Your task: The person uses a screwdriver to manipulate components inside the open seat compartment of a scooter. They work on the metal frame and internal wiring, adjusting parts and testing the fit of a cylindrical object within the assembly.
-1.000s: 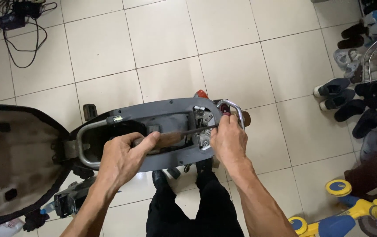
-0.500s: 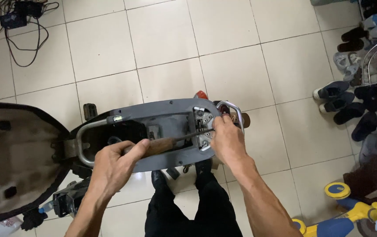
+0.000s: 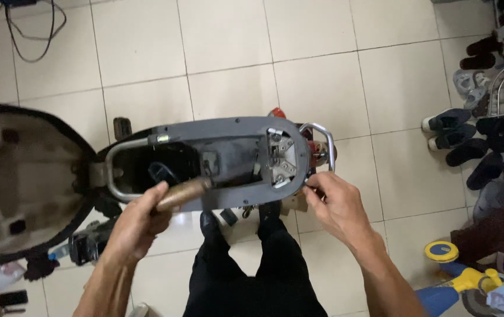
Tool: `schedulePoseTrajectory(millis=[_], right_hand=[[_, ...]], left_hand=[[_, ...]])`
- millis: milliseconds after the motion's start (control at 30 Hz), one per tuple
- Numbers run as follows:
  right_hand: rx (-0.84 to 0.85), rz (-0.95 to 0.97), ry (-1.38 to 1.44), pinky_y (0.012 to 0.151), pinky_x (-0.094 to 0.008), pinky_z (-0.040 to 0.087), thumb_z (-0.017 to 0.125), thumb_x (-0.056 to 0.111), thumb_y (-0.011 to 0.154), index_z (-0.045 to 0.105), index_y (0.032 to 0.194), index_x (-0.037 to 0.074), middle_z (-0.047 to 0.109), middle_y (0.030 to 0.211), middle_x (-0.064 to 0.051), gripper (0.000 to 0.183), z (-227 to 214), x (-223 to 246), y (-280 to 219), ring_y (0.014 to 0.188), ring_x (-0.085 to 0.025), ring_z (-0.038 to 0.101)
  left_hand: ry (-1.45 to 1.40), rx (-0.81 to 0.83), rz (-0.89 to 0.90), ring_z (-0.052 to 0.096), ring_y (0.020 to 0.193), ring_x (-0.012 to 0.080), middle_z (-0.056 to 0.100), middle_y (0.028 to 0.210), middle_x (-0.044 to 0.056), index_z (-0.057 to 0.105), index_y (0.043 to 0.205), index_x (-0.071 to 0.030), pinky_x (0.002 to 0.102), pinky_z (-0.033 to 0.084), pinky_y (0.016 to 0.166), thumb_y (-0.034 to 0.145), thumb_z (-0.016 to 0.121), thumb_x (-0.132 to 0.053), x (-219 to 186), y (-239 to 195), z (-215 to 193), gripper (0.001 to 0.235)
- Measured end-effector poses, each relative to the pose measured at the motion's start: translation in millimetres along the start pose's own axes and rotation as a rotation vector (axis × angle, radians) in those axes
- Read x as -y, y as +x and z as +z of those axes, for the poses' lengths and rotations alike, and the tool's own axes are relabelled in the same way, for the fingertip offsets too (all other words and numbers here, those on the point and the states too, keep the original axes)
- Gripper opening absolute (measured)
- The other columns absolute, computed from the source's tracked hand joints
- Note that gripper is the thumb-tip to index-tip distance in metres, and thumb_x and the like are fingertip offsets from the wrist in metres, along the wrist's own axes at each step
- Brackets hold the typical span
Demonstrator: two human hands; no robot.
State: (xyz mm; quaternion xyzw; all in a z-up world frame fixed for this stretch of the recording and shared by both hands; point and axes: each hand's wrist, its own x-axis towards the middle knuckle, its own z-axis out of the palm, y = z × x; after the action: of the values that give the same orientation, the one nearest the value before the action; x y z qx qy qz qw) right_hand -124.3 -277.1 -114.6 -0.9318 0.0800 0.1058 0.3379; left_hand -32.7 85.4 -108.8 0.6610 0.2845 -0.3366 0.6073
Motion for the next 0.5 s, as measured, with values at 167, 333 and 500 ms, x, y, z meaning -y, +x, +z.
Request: schedulePoseTrajectory(millis=[167, 333, 500], right_hand=[[-0.290, -0.044, 0.554, 0.065, -0.023, 0.059, 0.073, 0.009, 0.085, 0.076, 0.100, 0.006, 0.076, 0.092, -0.007, 0.015, 27.9, 68.5, -31.0, 0.077, -0.014, 0.070], [-0.364, -0.203, 0.407, 0.058, -0.027, 0.053, 0.074, 0.010, 0.087, 0.075, 0.102, 0.006, 0.070, 0.085, -0.007, 0.015, 78.8, 104.9, -46.4, 0.069, -0.015, 0.064], [-0.458, -0.253, 0.133, 0.060, -0.032, 0.049, 0.072, 0.014, 0.091, 0.074, 0.100, 0.010, 0.062, 0.081, -0.003, 0.010, 92.4, 122.5, -55.3, 0.066, -0.018, 0.058]], left_hand=[[-0.655, 0.377, -0.185, 0.022, 0.039, 0.0061, 0.022, 0.050, -0.007, 0.043, 0.079, -0.016, 0.022, 0.014, 0.037, 0.097, 0.055, -0.053, 48.1, 22.8, 33.8, 0.043], [-0.679, 0.390, -0.299, 0.040, 0.048, 0.0066, 0.046, 0.058, -0.007, 0.057, 0.079, -0.015, 0.020, 0.031, 0.045, 0.093, 0.058, -0.062, 73.8, 11.1, 93.8, 0.049], [-0.699, 0.283, -0.475, 0.060, 0.064, 0.0169, 0.064, 0.075, 0.005, 0.066, 0.088, -0.013, 0.031, 0.054, 0.065, 0.092, 0.066, -0.053, 67.6, -12.4, 122.4, 0.041]])
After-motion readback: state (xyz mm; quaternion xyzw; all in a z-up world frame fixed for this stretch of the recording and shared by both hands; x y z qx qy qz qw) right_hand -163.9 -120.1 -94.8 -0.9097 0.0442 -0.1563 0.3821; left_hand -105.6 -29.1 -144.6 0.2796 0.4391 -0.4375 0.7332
